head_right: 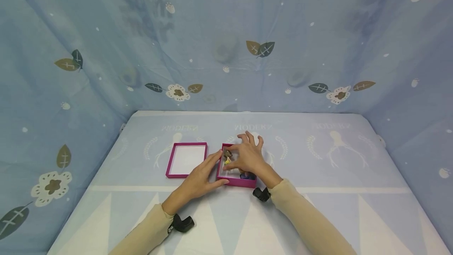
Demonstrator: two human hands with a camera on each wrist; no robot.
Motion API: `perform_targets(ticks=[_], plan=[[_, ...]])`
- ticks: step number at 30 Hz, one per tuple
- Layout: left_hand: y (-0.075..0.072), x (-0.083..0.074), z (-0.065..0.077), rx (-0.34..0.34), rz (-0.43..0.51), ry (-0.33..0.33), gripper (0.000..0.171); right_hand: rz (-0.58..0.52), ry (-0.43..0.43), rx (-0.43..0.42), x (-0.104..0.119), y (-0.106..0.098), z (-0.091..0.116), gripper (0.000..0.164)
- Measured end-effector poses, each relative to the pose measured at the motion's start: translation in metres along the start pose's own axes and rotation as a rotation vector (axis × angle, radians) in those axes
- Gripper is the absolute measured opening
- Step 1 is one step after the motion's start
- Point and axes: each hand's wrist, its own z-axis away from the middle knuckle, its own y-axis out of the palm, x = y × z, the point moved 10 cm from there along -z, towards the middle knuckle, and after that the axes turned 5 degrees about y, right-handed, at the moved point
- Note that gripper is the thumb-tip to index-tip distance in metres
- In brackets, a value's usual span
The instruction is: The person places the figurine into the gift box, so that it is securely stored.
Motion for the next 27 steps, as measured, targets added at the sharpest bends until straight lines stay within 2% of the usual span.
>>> perform_targets(ticks=[7,16,27], plan=[[-0.001,-0.003,-0.001,-0.02,-0.015,0.024,0.092,-0.002,-0.002,-0.01,-0.002,0.0,0.004,0.069],[0.0,-0.003,-0.001,-0.011,-0.036,0.026,0.092,0.131,0.003,-0.026,0.0,0.01,0.005,0.071],[-0.001,-0.002,0.0,-0.008,-0.031,0.016,0.093,0.204,-0.007,-0.065,0.003,0.01,0.006,0.073]])
